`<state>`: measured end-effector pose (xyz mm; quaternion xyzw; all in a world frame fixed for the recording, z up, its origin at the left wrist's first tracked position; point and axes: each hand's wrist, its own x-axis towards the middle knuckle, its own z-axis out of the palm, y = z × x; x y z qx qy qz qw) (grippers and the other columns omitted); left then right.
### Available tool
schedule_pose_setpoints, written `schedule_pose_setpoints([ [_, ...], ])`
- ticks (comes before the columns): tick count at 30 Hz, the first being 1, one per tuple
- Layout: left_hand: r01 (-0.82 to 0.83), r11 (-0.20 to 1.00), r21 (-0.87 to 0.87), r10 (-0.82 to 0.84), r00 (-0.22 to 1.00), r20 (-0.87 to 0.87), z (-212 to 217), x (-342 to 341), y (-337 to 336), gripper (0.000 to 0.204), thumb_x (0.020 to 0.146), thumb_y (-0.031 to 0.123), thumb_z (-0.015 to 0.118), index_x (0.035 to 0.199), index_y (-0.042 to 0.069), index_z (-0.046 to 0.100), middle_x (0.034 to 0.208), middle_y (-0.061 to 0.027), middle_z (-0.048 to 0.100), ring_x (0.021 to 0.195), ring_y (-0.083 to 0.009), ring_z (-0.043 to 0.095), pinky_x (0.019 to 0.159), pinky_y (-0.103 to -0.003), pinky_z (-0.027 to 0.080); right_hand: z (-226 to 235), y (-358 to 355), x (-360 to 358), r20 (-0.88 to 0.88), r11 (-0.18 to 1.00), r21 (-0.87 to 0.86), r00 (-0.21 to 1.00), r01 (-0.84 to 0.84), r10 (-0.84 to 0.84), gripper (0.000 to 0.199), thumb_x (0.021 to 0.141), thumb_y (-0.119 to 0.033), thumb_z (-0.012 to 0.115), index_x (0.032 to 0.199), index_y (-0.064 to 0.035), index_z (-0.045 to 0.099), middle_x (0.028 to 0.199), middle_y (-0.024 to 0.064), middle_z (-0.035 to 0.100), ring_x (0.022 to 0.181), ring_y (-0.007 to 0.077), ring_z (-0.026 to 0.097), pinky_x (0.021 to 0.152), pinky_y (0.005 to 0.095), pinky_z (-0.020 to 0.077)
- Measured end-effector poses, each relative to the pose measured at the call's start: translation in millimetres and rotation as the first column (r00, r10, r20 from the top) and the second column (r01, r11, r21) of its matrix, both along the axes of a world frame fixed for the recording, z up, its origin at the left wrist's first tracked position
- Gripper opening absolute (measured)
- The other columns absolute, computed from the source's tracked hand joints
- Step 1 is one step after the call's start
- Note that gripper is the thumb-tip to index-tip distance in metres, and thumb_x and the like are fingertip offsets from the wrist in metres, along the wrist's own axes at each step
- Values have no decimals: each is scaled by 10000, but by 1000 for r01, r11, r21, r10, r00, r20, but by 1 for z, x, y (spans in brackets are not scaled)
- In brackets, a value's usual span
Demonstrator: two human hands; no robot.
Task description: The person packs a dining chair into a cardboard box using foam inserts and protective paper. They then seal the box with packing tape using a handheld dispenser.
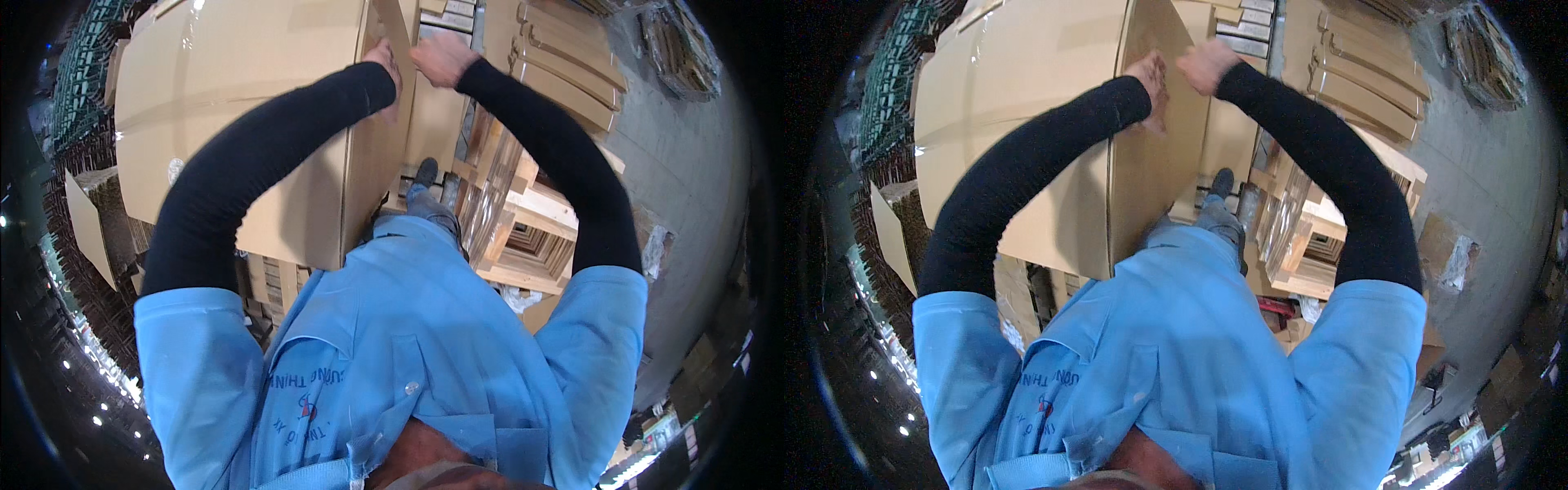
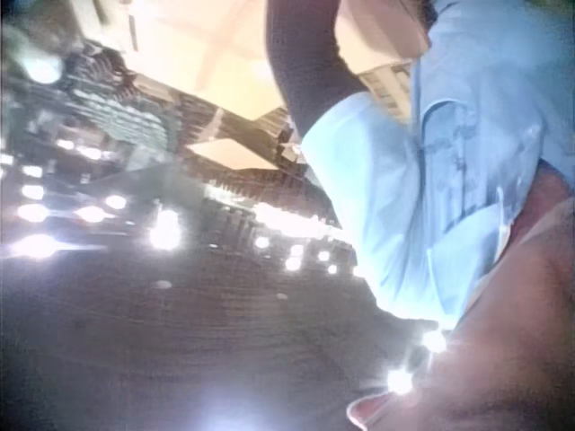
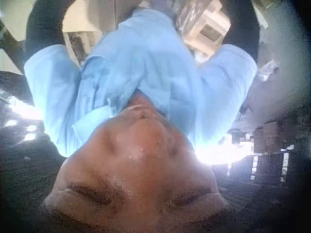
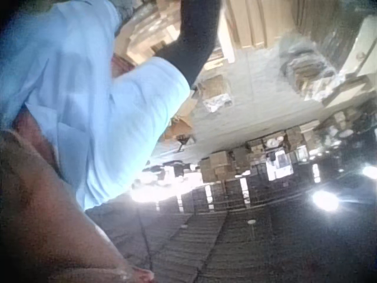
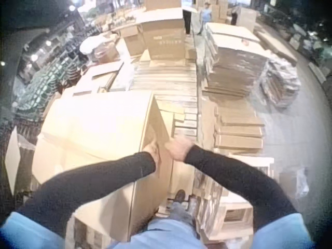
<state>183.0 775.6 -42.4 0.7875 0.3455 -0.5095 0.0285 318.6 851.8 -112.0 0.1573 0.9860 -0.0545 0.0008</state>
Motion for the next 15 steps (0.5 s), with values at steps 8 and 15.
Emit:
schedule_pose_setpoints([
  [8, -863, 502, 48, -223, -75, 972, 95, -51, -114, 386, 963, 232, 575, 1275, 7, 602, 1337, -181, 603, 1241, -342, 569, 1059, -435, 433, 83, -74, 152, -174, 666, -686, 823, 292, -541, 317, 755, -192, 711, 1045, -70, 751, 1104, 134, 723, 913, 303, 723, 824, 385, 582],
  [15, -922, -51, 384, 43, 382, 923, 24, -151, -216, 421, 989, 315, 560, 1179, -60, 582, 1463, -239, 468, 1349, -411, 426, 1114, -477, 352, 220, -162, 43, -533, 819, -513, 843, -256, -71, 231, 720, -83, 734, 949, -59, 744, 1171, 117, 686, 860, 268, 706, 768, 359, 581],
])
